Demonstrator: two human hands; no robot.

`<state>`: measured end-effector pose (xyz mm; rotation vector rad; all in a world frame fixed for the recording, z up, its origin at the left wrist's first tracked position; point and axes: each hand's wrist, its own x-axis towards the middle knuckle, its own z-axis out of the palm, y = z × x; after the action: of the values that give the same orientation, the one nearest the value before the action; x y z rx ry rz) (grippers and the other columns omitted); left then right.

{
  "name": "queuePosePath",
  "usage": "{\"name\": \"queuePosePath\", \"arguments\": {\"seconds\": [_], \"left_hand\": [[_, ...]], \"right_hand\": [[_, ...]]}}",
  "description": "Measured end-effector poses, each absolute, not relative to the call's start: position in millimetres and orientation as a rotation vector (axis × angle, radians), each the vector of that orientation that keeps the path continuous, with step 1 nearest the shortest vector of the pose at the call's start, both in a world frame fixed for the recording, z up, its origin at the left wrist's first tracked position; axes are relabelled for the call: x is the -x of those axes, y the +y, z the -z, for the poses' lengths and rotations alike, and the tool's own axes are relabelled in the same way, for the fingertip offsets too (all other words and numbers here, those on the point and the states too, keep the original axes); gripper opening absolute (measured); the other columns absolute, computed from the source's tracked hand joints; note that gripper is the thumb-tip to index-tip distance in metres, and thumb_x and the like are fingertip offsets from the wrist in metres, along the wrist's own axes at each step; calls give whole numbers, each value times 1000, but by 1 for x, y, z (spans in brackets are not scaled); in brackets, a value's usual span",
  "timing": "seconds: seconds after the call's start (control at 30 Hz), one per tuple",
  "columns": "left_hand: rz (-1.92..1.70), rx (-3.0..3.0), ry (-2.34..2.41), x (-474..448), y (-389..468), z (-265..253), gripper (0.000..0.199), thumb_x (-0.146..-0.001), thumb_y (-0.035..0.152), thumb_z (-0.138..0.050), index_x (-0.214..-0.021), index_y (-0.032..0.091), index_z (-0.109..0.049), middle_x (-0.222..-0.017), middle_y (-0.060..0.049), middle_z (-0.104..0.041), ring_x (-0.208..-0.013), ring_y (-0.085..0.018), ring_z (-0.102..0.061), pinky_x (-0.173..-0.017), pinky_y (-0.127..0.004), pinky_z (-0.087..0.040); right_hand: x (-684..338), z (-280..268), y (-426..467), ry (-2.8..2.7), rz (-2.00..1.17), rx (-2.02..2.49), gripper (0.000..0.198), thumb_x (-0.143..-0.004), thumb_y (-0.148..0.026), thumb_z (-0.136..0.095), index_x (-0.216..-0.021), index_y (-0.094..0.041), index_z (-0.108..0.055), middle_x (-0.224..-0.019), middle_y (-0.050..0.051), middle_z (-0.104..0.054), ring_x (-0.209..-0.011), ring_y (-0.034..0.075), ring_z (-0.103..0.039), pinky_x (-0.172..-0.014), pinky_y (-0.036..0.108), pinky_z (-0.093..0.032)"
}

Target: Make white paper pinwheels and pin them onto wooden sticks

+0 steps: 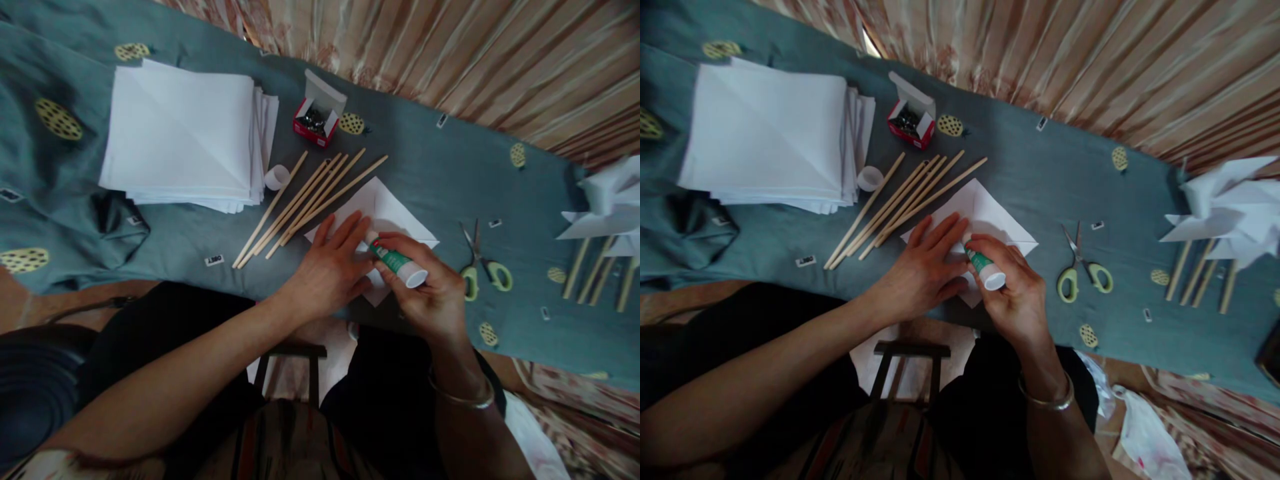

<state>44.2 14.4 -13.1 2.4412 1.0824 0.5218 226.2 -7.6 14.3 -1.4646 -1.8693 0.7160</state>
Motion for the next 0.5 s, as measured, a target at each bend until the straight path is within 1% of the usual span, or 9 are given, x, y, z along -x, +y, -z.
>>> {"name": "queuePosePath", "arguments": {"seconds": [0.2,0.33,0.5], "left_hand": [[-525,-2437,1082,-44,15,13,37,-88,32,-66,-123,22,-64,-155,-17,-42,-147,-38,-31,-115,-66,-26],[-533,-2430,1069,-43,15,12,41,-87,31,-67,-127,23,-62,-155,-17,-42,-148,-38,-31,-115,-67,-26],[-525,-2427,1070,-44,15,13,39,-88,30,-65,-126,24,-63,-157,-17,-39,-148,-38,-29,-116,-67,-24]], "right_hand": [[-224,-14,-6,-1718,-756,1539,28,-88,-28,-68,-116,-30,-67,-122,1,-72,-114,24,-67,-104,45,-53],[-224,-14,-3,-1681,-744,1531,28,-87,-28,-69,-114,-29,-68,-119,1,-73,-113,23,-68,-102,42,-55],[-223,-17,-2,-1667,-718,1576,28,-86,-28,-69,-114,-29,-69,-120,2,-73,-112,24,-69,-101,43,-56]]}}
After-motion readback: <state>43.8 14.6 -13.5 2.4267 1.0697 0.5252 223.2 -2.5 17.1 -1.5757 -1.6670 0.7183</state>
